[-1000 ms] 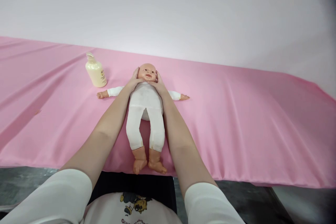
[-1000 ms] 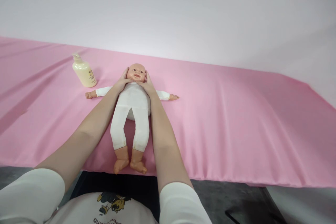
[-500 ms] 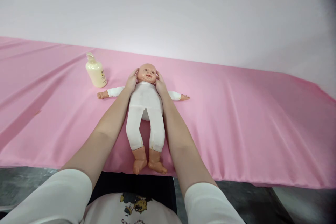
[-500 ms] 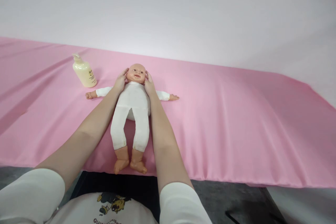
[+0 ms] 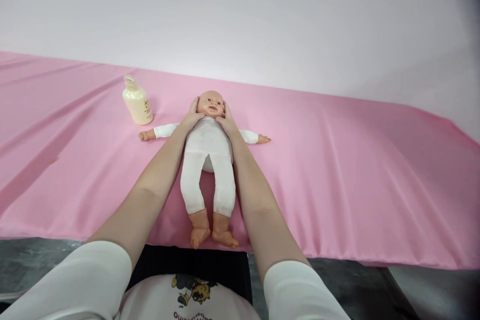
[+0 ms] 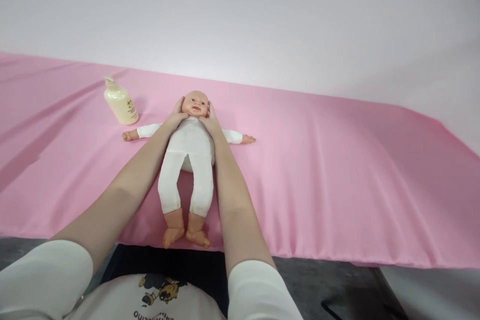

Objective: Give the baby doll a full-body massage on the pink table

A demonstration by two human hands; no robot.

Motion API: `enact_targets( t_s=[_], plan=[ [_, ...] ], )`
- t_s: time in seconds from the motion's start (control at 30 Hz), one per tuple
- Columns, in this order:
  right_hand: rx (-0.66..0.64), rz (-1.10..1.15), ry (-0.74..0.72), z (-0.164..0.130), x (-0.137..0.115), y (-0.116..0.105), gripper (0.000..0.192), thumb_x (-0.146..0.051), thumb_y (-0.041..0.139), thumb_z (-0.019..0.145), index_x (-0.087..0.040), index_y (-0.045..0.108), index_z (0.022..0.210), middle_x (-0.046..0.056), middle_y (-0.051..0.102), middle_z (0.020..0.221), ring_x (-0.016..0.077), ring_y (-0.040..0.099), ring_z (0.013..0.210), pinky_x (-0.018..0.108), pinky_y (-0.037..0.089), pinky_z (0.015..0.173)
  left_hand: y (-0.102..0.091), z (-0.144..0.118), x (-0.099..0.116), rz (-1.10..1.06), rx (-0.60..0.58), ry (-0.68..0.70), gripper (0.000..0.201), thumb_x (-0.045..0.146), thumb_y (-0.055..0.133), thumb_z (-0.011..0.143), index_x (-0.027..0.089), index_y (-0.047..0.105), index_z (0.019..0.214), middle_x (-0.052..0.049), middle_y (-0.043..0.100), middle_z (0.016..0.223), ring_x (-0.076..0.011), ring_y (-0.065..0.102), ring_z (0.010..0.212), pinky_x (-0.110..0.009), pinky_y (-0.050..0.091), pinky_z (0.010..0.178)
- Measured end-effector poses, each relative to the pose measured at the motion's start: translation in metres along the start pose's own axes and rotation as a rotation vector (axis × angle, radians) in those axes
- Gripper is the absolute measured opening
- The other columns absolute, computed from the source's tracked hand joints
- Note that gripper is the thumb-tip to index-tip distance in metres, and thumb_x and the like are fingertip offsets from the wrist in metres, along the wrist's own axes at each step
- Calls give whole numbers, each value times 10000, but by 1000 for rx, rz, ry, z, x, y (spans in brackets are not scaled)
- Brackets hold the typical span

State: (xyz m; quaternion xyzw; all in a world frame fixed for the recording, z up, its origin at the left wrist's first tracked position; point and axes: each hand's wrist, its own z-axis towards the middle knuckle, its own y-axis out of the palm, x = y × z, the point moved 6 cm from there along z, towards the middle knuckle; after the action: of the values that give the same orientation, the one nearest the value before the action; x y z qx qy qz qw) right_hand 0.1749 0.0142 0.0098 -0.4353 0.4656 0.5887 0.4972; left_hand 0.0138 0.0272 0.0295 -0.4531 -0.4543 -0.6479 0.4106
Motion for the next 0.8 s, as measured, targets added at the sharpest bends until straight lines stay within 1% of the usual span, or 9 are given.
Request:
enact_targets(
  t_s=[0.07, 0.13, 0.27, 0.37, 0.5, 0.67, 0.8],
  plan=[
    [-21, 16, -8, 0, 1, 2, 1091, -220, 752, 664, -260, 184, 1595, 79, 216, 1719, 263, 400, 1525, 485, 350, 1263, 0, 1, 0, 9, -4, -1, 1129, 70, 630, 585, 225, 224, 1627, -65, 201, 1715, -315, 139, 1605, -445, 189, 1308],
    [-29, 5, -11, 0, 1, 3, 1138, -275, 811, 652, -275, 179, 1598, 77, 208, 1721, 267, 382, 1535, 494, 340, 1267, -1, 3, 0, 28, -1, 11, 1150, 68, 670, 570, 202, 232, 1624, -87, 194, 1711, -328, 122, 1606, -434, 175, 1311],
    [11, -66, -27, -1, -2, 2, 1224, -344, 895, 616, -230, 184, 1606, 120, 232, 1708, 279, 377, 1537, 475, 331, 1273, -1, 4, 2, 79, 14, 63, 1157, 84, 761, 551, 239, 300, 1601, -84, 194, 1703, -341, 85, 1608, -437, 144, 1314],
    [13, -71, -13, -2, -3, 3, 1223, -368, 904, 639, -238, 171, 1609, 121, 279, 1691, 269, 408, 1520, 474, 362, 1257, -1, 4, 2, 92, 9, 70, 1176, 118, 817, 542, 251, 309, 1595, -85, 177, 1705, -360, 92, 1604, -470, 145, 1309],
    [9, -45, -11, -3, -3, 3, 1198, -368, 909, 640, -249, 204, 1601, 111, 318, 1677, 265, 419, 1514, 473, 393, 1242, 1, 3, 0, 79, -10, 49, 1225, 147, 859, 519, 256, 291, 1599, -86, 163, 1709, -372, 104, 1600, -495, 178, 1298],
    [0, -41, -36, -2, -3, 4, 1181, -351, 911, 616, -251, 241, 1583, 108, 307, 1681, 264, 405, 1521, 460, 383, 1252, 2, 2, 1, 57, 13, 49, 1221, 149, 870, 496, 281, 332, 1584, -65, 194, 1702, -346, 81, 1607, -429, 179, 1303],
    [-14, -6, -37, 0, -1, 4, 1172, -297, 889, 609, -228, 231, 1576, 121, 290, 1685, 273, 421, 1510, 458, 378, 1254, -1, 3, 0, 77, 30, 47, 1209, 97, 805, 505, 233, 310, 1600, -77, 178, 1699, -348, 103, 1605, -384, 185, 1307]
  ],
)
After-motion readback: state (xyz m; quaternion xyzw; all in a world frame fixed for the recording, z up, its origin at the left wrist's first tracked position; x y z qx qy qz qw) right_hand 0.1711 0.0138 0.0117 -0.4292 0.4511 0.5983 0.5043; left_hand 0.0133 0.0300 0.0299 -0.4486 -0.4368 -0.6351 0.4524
